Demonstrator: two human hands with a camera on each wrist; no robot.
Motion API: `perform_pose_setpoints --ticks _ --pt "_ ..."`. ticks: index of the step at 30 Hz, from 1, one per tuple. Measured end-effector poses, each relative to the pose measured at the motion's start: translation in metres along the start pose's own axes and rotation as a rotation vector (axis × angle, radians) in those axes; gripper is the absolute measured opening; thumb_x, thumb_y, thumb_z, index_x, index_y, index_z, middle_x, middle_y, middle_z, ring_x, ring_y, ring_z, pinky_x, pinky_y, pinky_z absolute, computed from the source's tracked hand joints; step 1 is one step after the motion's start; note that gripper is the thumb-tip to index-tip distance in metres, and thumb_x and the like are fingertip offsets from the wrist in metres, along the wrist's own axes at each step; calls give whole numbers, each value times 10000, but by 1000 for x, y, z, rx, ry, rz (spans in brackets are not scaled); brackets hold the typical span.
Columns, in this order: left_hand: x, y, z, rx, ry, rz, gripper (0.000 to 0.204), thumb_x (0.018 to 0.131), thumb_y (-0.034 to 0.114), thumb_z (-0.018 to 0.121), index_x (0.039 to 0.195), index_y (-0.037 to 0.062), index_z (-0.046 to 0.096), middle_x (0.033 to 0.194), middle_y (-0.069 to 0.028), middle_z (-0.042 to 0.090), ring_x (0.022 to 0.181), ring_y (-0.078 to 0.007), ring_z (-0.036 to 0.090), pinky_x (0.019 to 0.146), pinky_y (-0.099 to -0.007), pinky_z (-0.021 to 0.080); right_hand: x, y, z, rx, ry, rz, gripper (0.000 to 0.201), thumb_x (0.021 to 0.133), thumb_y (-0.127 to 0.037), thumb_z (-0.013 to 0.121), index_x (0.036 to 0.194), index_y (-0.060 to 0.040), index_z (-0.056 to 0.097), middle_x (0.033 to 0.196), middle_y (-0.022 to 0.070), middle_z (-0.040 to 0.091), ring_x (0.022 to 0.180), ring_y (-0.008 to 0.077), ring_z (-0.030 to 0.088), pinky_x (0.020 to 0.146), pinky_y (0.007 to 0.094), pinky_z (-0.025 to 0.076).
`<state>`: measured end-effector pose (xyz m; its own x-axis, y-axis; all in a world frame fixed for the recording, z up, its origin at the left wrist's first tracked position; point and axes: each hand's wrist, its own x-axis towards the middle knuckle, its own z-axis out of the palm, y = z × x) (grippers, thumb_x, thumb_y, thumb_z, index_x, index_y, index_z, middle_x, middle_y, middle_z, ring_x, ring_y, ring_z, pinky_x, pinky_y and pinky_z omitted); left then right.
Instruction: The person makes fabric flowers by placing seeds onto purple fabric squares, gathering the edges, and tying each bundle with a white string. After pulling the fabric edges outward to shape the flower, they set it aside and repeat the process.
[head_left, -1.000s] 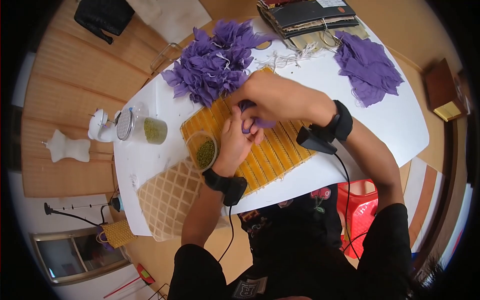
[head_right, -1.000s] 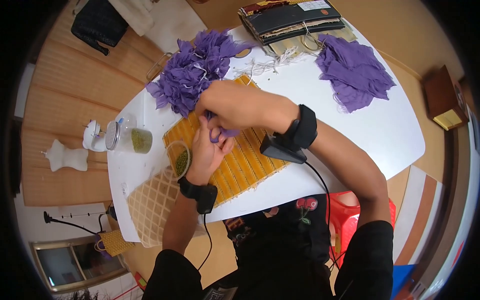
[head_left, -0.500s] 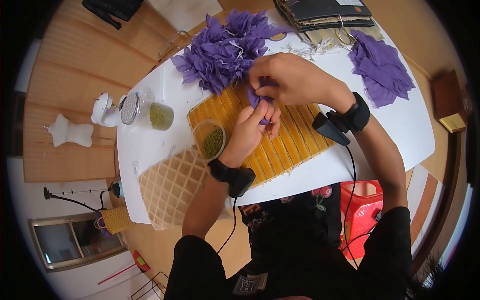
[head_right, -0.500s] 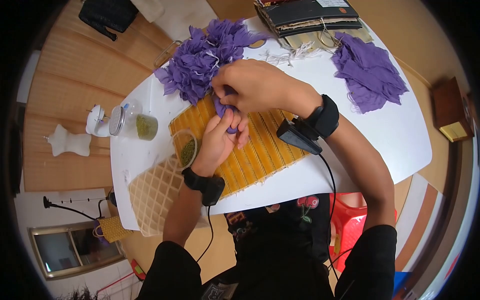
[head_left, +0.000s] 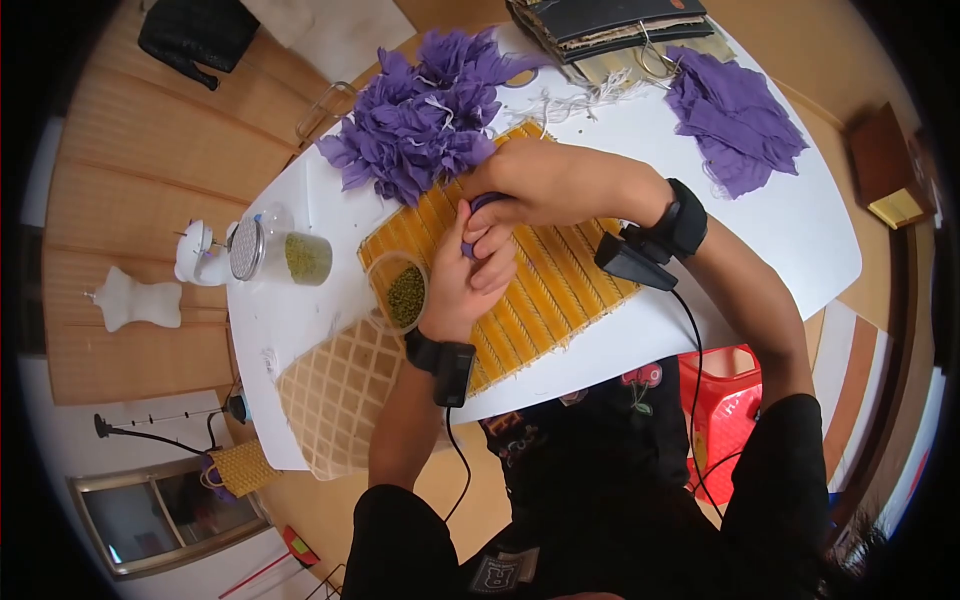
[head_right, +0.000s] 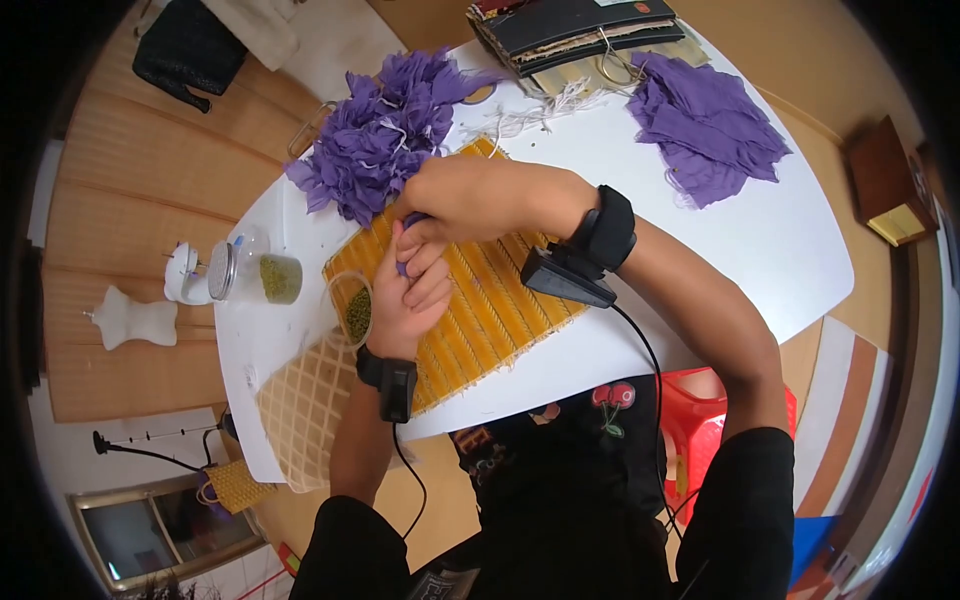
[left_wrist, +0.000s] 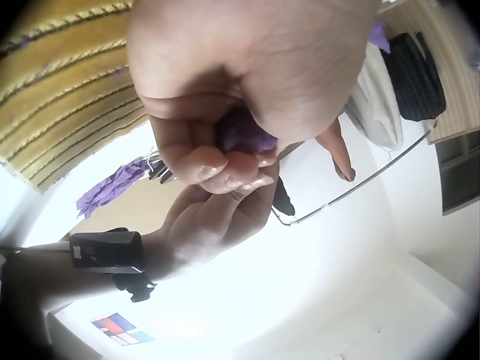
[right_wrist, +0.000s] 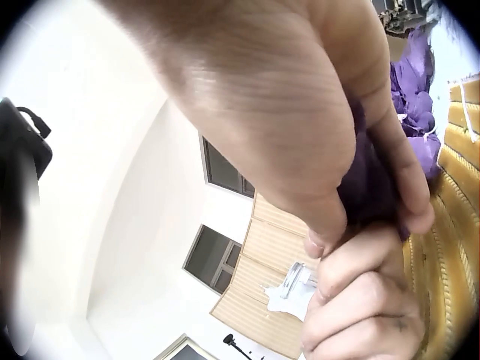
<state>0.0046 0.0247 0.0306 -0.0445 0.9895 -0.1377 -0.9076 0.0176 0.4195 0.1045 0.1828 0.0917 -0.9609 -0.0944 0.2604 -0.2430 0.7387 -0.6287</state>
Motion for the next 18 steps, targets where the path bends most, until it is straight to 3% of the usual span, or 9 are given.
perform_pose_setpoints --ticks 4,7,13,15,16,18 --pt "3 0 -9 -3 -92 -5 349 1034 395 350 784 166 432 659 31 378 382 -60 303 351 -196 252 3 8 3 4 48 -2 166 872 -138 600 946 8 632 820 197 640 769 376 601 696 406 472" --pt "2 -4 -4 -5 -56 -44 372 1033 412 337 780 153 425 670 27 379 382 -60 301 350 -198 249 1 5 -2 -59 63 -37 149 865 -123 595 903 15 633 801 196 637 758 372 601 690 411 473" --pt "3 -6 6 289 54 5 366 1027 407 372 788 131 407 684 11 385 415 -81 342 403 -210 294 -3 3 -8 -109 65 38 138 847 -100 585 815 25 633 728 190 622 695 355 601 654 415 466" --pt "1 -7 14 571 140 34 311 1035 334 395 847 91 440 716 -4 412 476 -89 415 465 -214 333 -5 -1 -17 -78 -60 174 159 842 -103 573 778 28 634 680 183 607 663 334 603 632 407 460" --pt "2 -8 12 573 137 33 311 1035 334 395 847 91 440 716 -4 412 476 -89 415 465 -214 333 -6 0 -18 -79 -56 175 159 842 -103 573 778 28 634 680 183 607 663 334 603 632 407 460" --pt "4 -11 8 1113 166 138 261 1037 264 390 912 47 467 745 -14 433 538 -95 470 512 -217 360 -7 2 -18 -100 -111 254 184 841 -118 569 756 33 632 656 181 599 647 318 601 618 402 455"
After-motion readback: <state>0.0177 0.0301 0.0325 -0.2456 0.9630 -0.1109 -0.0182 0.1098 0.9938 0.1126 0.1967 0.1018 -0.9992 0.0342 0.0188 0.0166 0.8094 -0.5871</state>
